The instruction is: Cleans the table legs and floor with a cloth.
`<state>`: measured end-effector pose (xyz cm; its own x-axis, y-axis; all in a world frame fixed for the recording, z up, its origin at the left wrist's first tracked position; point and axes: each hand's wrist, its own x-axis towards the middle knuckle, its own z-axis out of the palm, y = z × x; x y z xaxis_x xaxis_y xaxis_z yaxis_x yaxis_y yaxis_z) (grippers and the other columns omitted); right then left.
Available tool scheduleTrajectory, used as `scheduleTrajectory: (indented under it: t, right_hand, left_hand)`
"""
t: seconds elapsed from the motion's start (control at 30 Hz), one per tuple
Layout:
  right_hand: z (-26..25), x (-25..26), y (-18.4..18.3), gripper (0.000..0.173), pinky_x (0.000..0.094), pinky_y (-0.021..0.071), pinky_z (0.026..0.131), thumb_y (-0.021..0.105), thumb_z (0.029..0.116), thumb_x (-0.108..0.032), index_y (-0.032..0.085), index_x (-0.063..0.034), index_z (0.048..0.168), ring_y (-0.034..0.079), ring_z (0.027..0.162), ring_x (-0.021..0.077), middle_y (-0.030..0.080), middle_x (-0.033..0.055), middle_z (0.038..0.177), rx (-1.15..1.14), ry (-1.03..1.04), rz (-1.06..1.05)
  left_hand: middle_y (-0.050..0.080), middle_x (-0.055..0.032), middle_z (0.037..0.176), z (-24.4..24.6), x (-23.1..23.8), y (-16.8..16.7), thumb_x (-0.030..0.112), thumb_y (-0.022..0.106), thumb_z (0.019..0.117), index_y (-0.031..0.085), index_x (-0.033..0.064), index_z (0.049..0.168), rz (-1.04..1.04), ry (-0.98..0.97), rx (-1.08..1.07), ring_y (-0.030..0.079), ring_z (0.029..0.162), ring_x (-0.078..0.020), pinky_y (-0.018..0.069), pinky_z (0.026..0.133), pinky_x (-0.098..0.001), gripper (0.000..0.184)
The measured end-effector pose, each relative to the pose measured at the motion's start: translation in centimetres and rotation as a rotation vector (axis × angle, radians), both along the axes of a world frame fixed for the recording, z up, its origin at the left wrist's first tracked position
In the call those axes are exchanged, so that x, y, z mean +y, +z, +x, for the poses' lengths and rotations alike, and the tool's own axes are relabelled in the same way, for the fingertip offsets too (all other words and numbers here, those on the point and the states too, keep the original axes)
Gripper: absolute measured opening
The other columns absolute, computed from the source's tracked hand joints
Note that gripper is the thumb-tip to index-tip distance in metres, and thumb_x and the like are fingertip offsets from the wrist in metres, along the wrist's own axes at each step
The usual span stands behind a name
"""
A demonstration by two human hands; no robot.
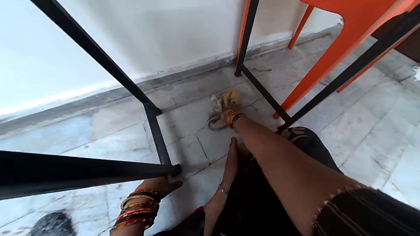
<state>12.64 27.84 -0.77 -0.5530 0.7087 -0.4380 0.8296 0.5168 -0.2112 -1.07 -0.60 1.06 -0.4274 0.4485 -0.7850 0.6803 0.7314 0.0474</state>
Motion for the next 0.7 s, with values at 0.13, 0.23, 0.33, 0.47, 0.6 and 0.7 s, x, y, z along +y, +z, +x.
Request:
scheduleTrajectory:
  t: [0.13, 0.23, 0.33, 0.47, 0.6, 0.7]
  right_hand:
    - [4.7, 5.0, 1.3, 0.052, 0.0742, 0.0340, 0.111, 0.058, 0.1039, -0.029, 0.054, 0.0054, 0.143, 0.044, 0.140, 0.0522, 0.049, 0.0332, 0.148, -0.183, -0.119, 0.035]
    - [6.1, 5.8, 2.4, 0.039, 0.0676, 0.0430, 0.106, 0.059, 0.1030, -0.020, 0.062, 0.0073, 0.130, 0.053, 0.134, 0.0472, 0.056, 0.0308, 0.141, -0.397, -0.055, 0.049]
    - [6.2, 3.3, 4.2, 0.034, 0.0625, 0.0426, 0.109, 0.058, 0.1039, -0.017, 0.064, 0.0075, 0.127, 0.053, 0.135, 0.0438, 0.058, 0.0290, 0.140, -0.520, 0.058, 0.041]
    - [6.5, 0.0, 5.5, 0.032, 0.0611, 0.0423, 0.110, 0.055, 0.1057, -0.016, 0.066, 0.0056, 0.126, 0.055, 0.134, 0.0429, 0.060, 0.0273, 0.138, -0.605, 0.197, 0.023]
    - [6.2, -4.3, 6.6, 0.034, 0.0598, 0.0422, 0.110, 0.055, 0.1061, -0.018, 0.065, 0.0079, 0.126, 0.055, 0.135, 0.0417, 0.059, 0.0272, 0.140, -0.597, 0.140, -0.037]
    - [6.3, -6.3, 6.4, 0.034, 0.0599, 0.0431, 0.109, 0.057, 0.1047, -0.016, 0.064, 0.0083, 0.127, 0.055, 0.134, 0.0421, 0.059, 0.0279, 0.139, -0.574, 0.142, -0.060]
  left_hand:
    - [0.049, -0.0274, 0.152, 0.1, 0.2, 0.5, 0.052, 0.077, 0.0892, 0.050, 0.0039, 0.149, -0.011, -0.018, -0.031, 0.044, 0.145, -0.0436, 0.0352, 0.117, -0.0616, 0.082]
    - [0.052, -0.0266, 0.149, 0.2, 0.4, 1.1, 0.051, 0.077, 0.0898, 0.052, 0.0034, 0.147, -0.018, -0.012, -0.044, 0.047, 0.142, -0.0428, 0.0361, 0.116, -0.0614, 0.079]
    - [0.055, -0.0259, 0.146, 0.3, 0.2, 0.9, 0.050, 0.078, 0.0893, 0.054, 0.0034, 0.146, -0.001, -0.005, -0.040, 0.048, 0.140, -0.0434, 0.0360, 0.115, -0.0627, 0.077]
    - [0.058, -0.0278, 0.141, 0.5, 0.1, 1.0, 0.055, 0.075, 0.0890, 0.058, 0.0002, 0.141, -0.049, 0.019, -0.009, 0.051, 0.137, -0.0457, 0.0379, 0.112, -0.0638, 0.078]
    - [0.060, -0.0281, 0.139, 0.3, 0.0, 0.9, 0.056, 0.076, 0.0883, 0.059, -0.0026, 0.137, -0.045, 0.042, -0.009, 0.054, 0.134, -0.0454, 0.0391, 0.111, -0.0652, 0.078]
    - [0.065, -0.0252, 0.133, 0.4, -0.3, 0.7, 0.056, 0.077, 0.0869, 0.066, -0.0004, 0.129, -0.025, 0.051, 0.010, 0.058, 0.129, -0.0431, 0.0415, 0.107, -0.0663, 0.071]
